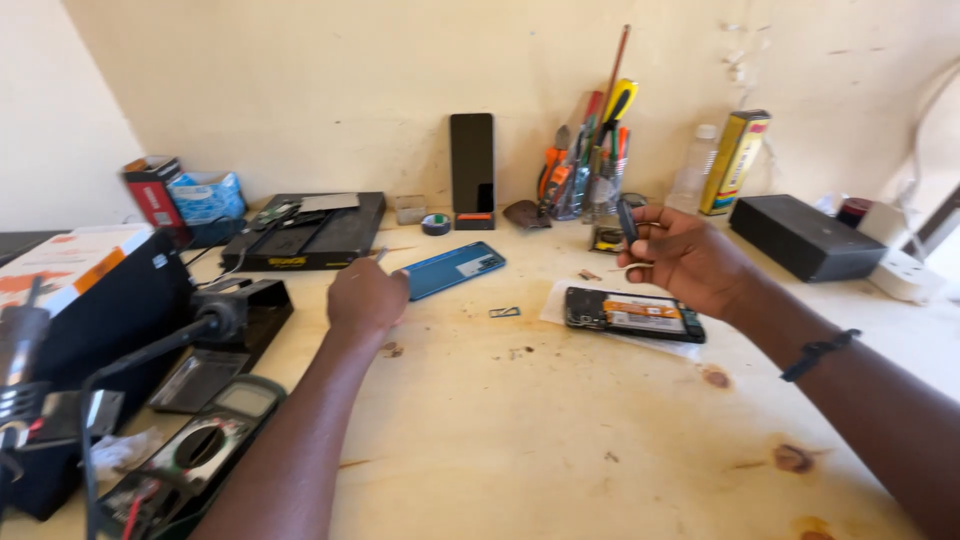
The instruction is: Reassembling the internal components and back cover of a smartphone on a repair bench
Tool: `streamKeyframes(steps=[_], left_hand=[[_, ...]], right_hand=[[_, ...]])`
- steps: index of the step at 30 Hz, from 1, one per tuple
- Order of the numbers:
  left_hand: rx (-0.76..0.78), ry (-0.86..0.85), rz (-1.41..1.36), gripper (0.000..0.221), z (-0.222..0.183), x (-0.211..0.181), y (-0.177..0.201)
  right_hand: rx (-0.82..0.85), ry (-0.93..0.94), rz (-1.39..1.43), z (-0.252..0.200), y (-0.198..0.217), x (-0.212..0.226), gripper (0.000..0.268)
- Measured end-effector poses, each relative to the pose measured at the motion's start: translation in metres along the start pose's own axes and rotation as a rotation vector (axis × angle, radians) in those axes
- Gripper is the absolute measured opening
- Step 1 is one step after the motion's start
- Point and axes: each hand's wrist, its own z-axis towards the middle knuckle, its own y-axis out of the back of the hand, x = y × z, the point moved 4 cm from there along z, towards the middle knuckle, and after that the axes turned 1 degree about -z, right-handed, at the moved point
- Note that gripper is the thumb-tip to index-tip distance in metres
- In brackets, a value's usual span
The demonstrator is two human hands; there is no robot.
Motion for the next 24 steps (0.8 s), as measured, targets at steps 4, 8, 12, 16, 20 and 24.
streamKeyframes(steps=[4, 8, 12, 16, 20, 24], left_hand=[[-0.052, -0.011, 0.042, 0.047, -0.019, -0.016, 0.005], [-0.116, -0.038, 0.034, 0.041, -0.016, -0.013, 0.007], [-0.160, -0.131, 0.006, 0.039, -0.014, -0.015, 0.002], [-0.188, -0.203, -0.036, 0.038, -0.025, -0.025, 0.006], [-0.187, -0.221, -0.080, 0.036, -0.025, -0.025, 0.000], [-0.121, -0.234, -0.112, 0.037, -0.030, -0.027, 0.001]], right_hand=[[-0.008, 0.027, 0.006, -0.012, 0.002, -0.001, 0.067], [-0.003, 0.042, 0.051, -0.010, -0.015, 0.013, 0.061], [-0.123, 0.052, -0.092, -0.011, 0.002, 0.017, 0.027], [-0.133, 0.045, -0.484, -0.032, 0.002, 0.032, 0.012], [0.006, -0.095, -0.887, -0.045, -0.015, 0.037, 0.027], [0.134, -0.251, -1.268, -0.048, -0.034, 0.041, 0.098]])
